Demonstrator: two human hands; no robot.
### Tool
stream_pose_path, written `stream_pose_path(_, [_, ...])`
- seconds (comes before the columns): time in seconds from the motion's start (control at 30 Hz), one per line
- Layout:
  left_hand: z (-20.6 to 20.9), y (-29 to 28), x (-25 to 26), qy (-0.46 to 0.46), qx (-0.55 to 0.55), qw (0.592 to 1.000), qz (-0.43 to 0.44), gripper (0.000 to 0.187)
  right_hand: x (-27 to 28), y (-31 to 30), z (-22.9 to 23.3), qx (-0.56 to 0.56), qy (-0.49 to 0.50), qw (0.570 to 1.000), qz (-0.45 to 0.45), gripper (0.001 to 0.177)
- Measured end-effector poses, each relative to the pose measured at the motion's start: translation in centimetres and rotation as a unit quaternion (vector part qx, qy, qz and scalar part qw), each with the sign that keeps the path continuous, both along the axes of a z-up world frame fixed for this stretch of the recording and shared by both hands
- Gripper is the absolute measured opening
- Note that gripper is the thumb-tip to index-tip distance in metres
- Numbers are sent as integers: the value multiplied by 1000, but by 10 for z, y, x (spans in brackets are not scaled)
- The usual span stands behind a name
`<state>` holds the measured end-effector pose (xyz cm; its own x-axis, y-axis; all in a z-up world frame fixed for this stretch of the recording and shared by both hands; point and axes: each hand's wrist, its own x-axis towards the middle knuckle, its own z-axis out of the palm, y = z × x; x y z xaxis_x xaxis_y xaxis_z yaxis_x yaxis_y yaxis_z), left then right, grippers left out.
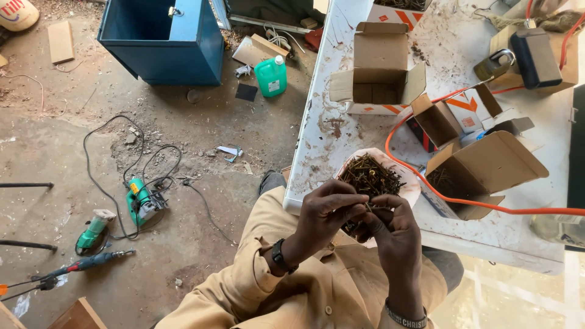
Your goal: Sorting through a container of small metal fasteners on a workbench
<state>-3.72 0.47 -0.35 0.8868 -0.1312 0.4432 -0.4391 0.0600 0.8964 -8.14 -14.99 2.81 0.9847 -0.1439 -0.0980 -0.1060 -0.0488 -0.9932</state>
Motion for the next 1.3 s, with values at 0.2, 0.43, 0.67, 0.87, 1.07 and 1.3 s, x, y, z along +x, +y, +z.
stream_pose_path(0.2, [3, 3, -2, 52, -39, 995, -73, 19, -13, 4, -11, -11, -43, 995, -92, 12])
stream_pose_path(0.43, [15, 1, -8, 11, -25, 997, -65, 7, -15, 11, 4, -79, -102, 990, -62, 14])
stream_pose_path(0.67, [14, 1, -15, 229, -148, 957, -97, 15, -20, 15, 6, -27, -53, 984, -168, 16])
stream_pose_path(0.87, [10, 6, -20, 198, -68, 971, -117, 12, -19, 10, 25, -43, -63, 989, -128, 13])
stream_pose_path(1.07, [12, 11, -15, 10, 80, 993, -84, 19, -21, 9, 31, -160, -104, 979, -71, 12])
stream_pose_path(1.3, [10, 12, -17, -79, 127, 985, -90, 21, -21, 13, 34, -267, -155, 950, -43, 11])
